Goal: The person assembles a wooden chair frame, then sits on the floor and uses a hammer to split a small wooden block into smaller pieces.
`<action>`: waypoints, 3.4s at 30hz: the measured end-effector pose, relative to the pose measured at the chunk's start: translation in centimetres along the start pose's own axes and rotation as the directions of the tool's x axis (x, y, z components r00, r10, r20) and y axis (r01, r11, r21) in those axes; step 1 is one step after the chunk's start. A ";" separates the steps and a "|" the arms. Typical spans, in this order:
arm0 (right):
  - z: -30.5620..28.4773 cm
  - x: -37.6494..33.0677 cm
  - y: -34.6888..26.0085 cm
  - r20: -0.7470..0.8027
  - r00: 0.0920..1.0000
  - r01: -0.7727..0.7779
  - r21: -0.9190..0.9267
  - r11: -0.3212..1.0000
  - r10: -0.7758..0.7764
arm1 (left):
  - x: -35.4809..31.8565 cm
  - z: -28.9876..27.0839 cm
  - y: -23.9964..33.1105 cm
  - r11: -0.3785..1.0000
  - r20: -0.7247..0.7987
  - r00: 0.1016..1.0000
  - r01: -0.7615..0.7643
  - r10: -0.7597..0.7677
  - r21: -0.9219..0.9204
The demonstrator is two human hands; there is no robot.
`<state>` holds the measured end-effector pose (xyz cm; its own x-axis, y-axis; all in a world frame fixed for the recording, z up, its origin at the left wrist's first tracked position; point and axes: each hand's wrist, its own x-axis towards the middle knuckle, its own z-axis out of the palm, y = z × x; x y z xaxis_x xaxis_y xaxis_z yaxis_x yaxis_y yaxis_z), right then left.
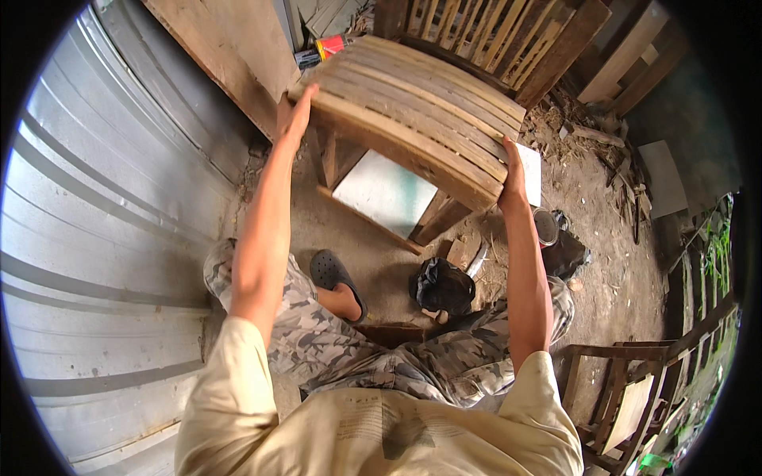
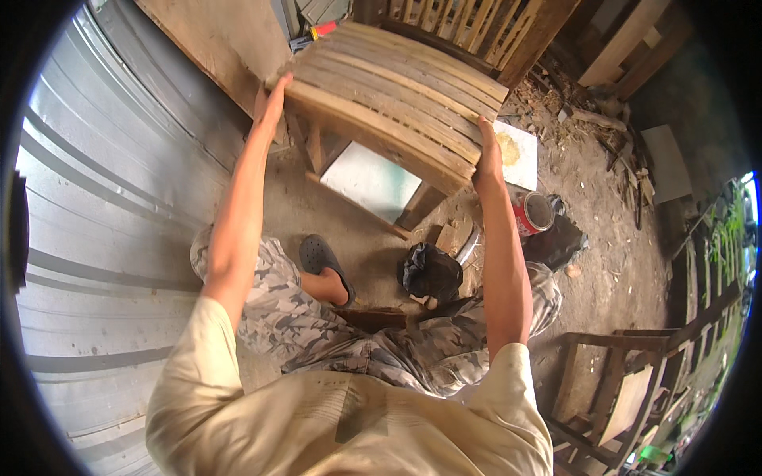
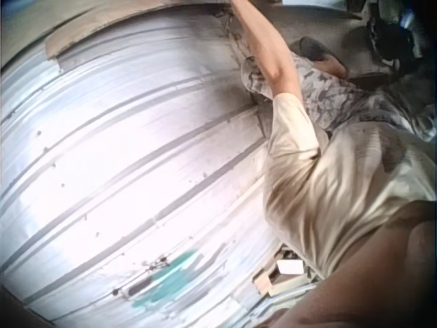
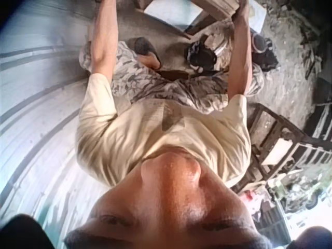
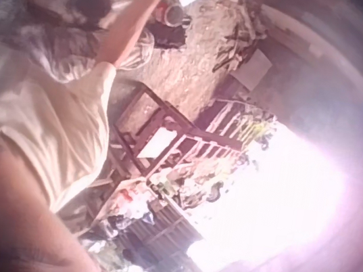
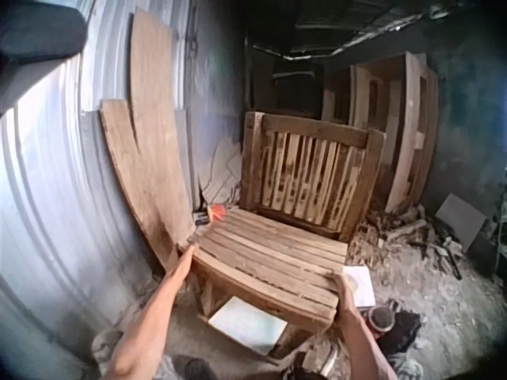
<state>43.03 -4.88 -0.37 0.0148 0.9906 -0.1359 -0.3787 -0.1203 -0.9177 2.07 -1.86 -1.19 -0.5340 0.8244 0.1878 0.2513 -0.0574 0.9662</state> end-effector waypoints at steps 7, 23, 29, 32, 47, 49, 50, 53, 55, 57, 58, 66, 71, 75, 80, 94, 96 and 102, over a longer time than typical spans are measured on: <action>-1.5 1.4 -2.1 0.073 0.997 -0.029 -0.149 0.988 0.040 | -9.0 -1.5 0.9 0.997 -0.163 0.987 -0.017 0.004 -0.073; 0.1 -1.2 -3.7 -0.113 0.988 -0.121 -0.146 0.982 0.105 | -7.3 -3.1 -3.9 0.903 0.073 0.997 0.059 -0.030 -0.425; -2.4 2.4 -4.3 -0.038 0.990 -0.138 -0.141 0.980 0.134 | -7.1 -1.2 -3.8 0.887 -0.005 1.000 0.025 -0.030 -0.462; -1.1 1.2 -3.8 -0.088 0.991 -0.117 -0.141 0.983 0.105 | -6.6 -2.0 -4.8 0.884 -0.005 0.999 0.031 -0.038 -0.466; -1.1 1.8 -4.2 -0.057 0.990 -0.138 -0.144 0.980 0.131 | -5.2 -2.0 -4.9 0.890 0.045 0.998 0.058 -0.042 -0.452; -1.7 1.5 -3.6 -0.075 0.995 -0.079 -0.150 0.986 0.068 | -6.2 -1.8 -4.7 0.882 0.073 0.996 0.082 -0.054 -0.464; -1.9 1.3 -3.3 -0.084 0.996 -0.049 -0.153 0.987 0.037 | -6.6 -1.7 -4.6 0.877 0.087 0.994 0.095 -0.061 -0.470; -0.8 1.0 -3.7 -0.079 0.994 -0.087 -0.157 0.984 0.075 | -5.7 -2.9 -5.3 0.884 0.107 0.994 0.078 -0.032 -0.462; -1.3 1.8 -4.0 -0.064 0.987 -0.154 -0.134 0.979 0.147 | -5.8 -2.1 -4.7 0.899 0.078 0.996 0.076 -0.047 -0.431; -1.5 1.7 -3.9 -0.058 0.987 -0.154 -0.142 0.978 0.147 | -5.8 -2.2 -4.5 0.900 0.071 0.996 0.075 -0.050 -0.430; -1.2 1.3 -3.9 -0.061 0.989 -0.146 -0.144 0.979 0.138 | -6.0 -2.6 -4.7 0.892 0.078 0.996 0.076 -0.045 -0.446; -1.9 1.6 -5.5 -0.092 0.996 -0.036 -0.493 0.869 -0.011 | -7.5 -3.1 3.5 0.992 0.079 0.995 -0.061 0.053 0.108; -1.0 1.5 -5.0 0.061 0.971 0.178 -0.830 0.529 -0.231 | -5.7 -0.9 7.0 0.641 0.294 0.915 -0.402 0.275 0.654; 0.7 1.4 -4.3 0.271 0.869 0.225 -0.961 -0.158 -0.413 | -4.7 4.0 10.2 0.425 0.494 0.869 -0.455 0.022 0.783; 1.8 1.7 -4.5 0.334 0.895 0.261 -0.930 -0.258 -0.296 | -3.4 7.5 10.3 0.339 0.580 0.814 -0.534 -0.042 0.775; -2.3 0.8 -4.9 0.023 0.971 0.233 -0.283 0.930 -0.236 | -4.4 7.2 10.1 0.392 0.635 0.772 -0.578 -0.020 0.715; -4.3 0.7 -5.3 -0.041 0.996 0.072 -0.082 0.994 -0.076 | -2.6 5.5 10.3 0.537 0.647 0.762 -0.557 0.028 0.633; -6.6 0.9 -4.0 0.098 0.995 -0.028 0.031 0.999 0.024 | 6.0 -0.9 6.2 0.838 0.393 0.916 -0.151 -0.081 0.525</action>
<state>50.66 -3.92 0.75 -0.0851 0.9890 -0.1211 -0.4076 -0.1454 -0.9015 -0.29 2.26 6.10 -0.1917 0.9811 0.0243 0.7148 0.1226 0.6885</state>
